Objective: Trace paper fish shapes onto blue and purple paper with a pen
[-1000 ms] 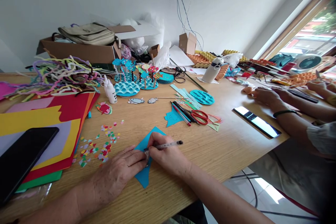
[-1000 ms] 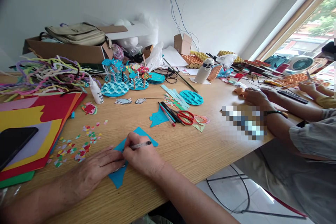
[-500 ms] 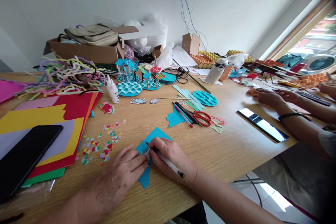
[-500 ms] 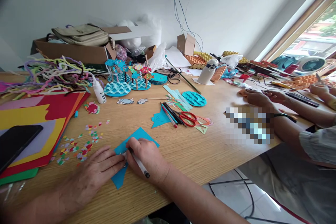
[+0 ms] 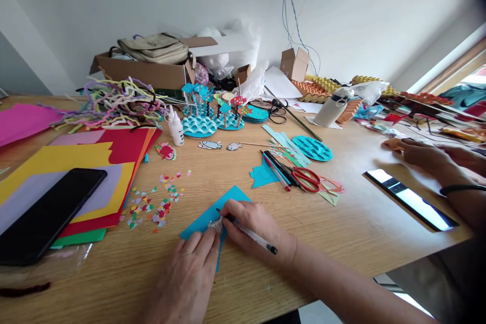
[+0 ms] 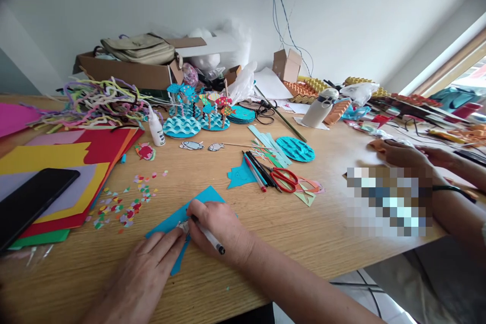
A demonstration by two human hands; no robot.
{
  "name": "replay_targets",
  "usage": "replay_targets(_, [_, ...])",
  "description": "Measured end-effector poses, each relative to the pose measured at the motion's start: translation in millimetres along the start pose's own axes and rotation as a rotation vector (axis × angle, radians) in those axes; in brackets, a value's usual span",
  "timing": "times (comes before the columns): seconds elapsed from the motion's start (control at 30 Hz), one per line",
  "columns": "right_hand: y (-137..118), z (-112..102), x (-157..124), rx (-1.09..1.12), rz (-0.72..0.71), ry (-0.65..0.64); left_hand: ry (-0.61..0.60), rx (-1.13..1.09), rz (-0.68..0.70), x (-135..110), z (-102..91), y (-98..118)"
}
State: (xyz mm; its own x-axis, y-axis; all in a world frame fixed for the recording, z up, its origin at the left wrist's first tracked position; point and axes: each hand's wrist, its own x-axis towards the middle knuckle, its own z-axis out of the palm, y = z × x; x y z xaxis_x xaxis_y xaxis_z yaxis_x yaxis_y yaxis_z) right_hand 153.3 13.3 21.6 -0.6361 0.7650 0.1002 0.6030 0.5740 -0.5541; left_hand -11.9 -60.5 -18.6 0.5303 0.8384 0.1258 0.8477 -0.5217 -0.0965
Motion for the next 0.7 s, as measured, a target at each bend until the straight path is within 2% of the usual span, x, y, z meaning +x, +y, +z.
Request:
replay_targets(0.17, [7, -7, 7, 0.342, 0.144, -0.012, 0.049, -0.023, 0.003, -5, 1.7, 0])
replay_targets(0.27, [10, -6, 11, 0.458, 0.207, -0.026, 0.101, -0.029, 0.013, -7, 4.2, -2])
replay_targets(0.43, [3, -6, 15, 0.459, 0.279, -0.039, 0.172, -0.04, 0.018, -9, 7.4, -5])
replay_targets(0.7, [-1, -7, 16, 0.388, 0.292, -0.04, 0.111, -0.067, 0.003, -11, 11.9, -5])
